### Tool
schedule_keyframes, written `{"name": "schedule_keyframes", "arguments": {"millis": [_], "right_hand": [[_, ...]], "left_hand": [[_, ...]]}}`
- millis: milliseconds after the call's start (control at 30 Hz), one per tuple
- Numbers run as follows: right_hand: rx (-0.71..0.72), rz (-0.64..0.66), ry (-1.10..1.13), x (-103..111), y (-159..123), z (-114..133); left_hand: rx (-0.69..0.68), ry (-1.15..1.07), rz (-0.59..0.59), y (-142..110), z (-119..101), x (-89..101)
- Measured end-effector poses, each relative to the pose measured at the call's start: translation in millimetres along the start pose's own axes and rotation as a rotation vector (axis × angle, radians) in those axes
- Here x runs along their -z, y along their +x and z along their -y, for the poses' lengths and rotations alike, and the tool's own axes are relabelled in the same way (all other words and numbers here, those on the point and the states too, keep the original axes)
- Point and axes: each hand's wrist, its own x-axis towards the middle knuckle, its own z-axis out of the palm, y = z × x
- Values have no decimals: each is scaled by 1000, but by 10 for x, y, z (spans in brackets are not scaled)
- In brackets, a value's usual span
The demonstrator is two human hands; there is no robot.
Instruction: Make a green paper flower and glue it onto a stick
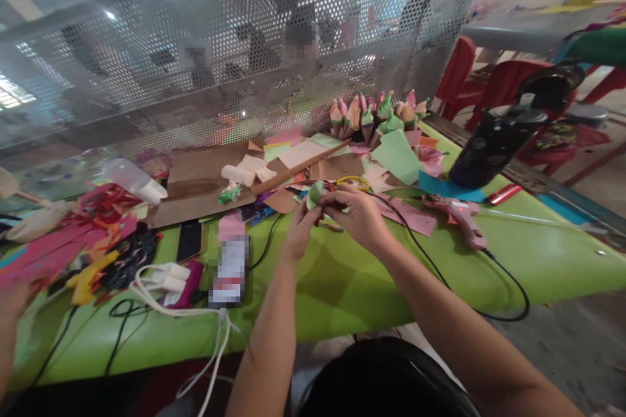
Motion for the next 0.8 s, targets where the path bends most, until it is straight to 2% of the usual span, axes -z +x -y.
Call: {"name": "schedule_keyframes", "arguments": {"millis": [200,400,567,800], "right_hand": [[26,2,-30,5,-3,26],[37,-1,-74,31,-3,33],[43,-32,-102,43,-5,33],[7,-83,-34,5,-3,24]], "left_hand": [[-39,47,24,-7,-3,28],[-11,-13,-11,16,46,31],[-13,38,5,-2,0,12],[-21,36,-6,5,18,2]]}}
